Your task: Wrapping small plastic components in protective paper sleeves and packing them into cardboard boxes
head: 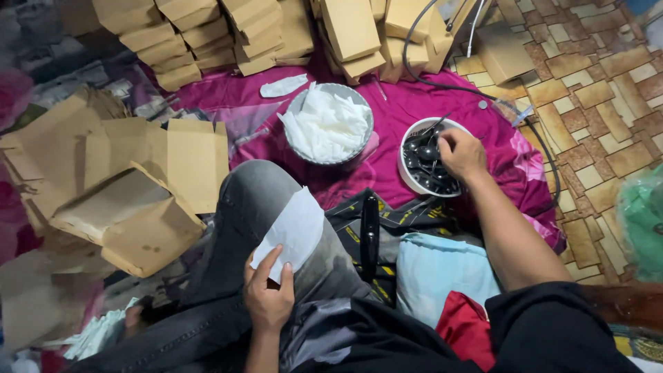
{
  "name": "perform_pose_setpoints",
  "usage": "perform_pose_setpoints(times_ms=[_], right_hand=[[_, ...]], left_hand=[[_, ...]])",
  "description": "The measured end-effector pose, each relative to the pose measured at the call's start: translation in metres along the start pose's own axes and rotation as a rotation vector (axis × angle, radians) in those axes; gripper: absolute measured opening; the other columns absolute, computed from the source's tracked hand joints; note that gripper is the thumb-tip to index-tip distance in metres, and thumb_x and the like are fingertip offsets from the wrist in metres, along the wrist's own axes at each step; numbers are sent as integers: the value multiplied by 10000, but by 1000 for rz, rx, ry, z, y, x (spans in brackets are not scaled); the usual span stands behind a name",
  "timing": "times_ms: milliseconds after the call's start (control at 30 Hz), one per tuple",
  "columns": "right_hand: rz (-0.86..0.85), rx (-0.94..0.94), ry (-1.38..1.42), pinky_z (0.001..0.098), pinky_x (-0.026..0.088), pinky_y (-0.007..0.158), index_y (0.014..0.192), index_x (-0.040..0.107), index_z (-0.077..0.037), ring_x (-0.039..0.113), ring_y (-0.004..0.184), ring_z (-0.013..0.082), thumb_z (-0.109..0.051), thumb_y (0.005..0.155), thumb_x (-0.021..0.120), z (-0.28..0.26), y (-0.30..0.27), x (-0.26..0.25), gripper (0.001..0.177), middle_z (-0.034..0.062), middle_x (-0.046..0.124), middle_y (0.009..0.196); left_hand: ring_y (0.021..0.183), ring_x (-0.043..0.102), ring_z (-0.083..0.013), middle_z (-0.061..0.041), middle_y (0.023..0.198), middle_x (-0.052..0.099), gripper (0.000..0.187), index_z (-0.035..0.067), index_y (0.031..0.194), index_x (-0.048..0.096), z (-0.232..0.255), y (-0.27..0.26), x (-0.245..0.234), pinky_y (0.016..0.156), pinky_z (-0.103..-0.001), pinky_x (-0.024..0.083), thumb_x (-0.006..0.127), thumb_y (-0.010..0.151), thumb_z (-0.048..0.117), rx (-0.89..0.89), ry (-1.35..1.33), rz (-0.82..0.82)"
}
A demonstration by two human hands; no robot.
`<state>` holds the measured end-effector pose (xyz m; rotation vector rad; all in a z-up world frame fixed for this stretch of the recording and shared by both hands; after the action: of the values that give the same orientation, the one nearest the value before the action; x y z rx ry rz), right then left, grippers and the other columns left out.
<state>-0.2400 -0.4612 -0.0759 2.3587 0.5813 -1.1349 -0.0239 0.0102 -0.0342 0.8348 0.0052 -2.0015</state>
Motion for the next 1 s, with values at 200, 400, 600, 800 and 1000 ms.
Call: perform_pose_setpoints(times_ms=[200,400,600,800,1000], right_hand=[[-482,359,-389,549,527,920,1154,740,-197,658,1144,415,-426,925,614,-13,-31,21,348,148,698,1235],[-528,380,-446,522,502,1003,1292,706,-283,600,1266,362,-500,937,633,-2,-26,43,423,137,624,1324],[-434,347,-428,477,467,1069,1159,810,-282,623,1229,362,-484,894,722,46,-34,43,345,144,643,1277],[-10,217,-153,395,531,754,1023,842,-137,727,835,263,-357,919,762,74,-11,16,256,63,791,919],[109,83,320,372,559,816,1209,669,22,641,981,286,-104,1046,640,-98,-7,-4,208,189,675,1112]], left_hand=[[1236,614,-343,-205,1286,659,357,113,1254,707,3,6,-1,1072,-405,497,687,900,149,48,-3,-20],[1203,637,-335,-203,1313,624,354,133,1245,718,-4,1,-2,1078,-392,478,678,895,157,-35,-57,-7],[1283,599,-316,-175,1297,664,367,182,1250,740,-20,-6,-2,1064,-401,469,677,894,246,-101,-123,-44],[1292,605,-290,-152,1371,635,438,163,1277,733,-22,-5,0,1078,-384,459,720,843,217,-176,-189,-34],[1292,610,-261,-114,1389,625,460,198,1282,724,-24,-5,1,1064,-361,465,737,823,222,-213,-164,-64]])
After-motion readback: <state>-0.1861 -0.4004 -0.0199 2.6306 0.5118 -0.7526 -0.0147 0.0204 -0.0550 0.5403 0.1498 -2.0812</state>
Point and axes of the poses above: each hand's wrist, its own y-axis towards the middle knuckle, its own x-axis out of the palm, z = x × y, the point moved 1 cm from there along y, towards the middle knuckle
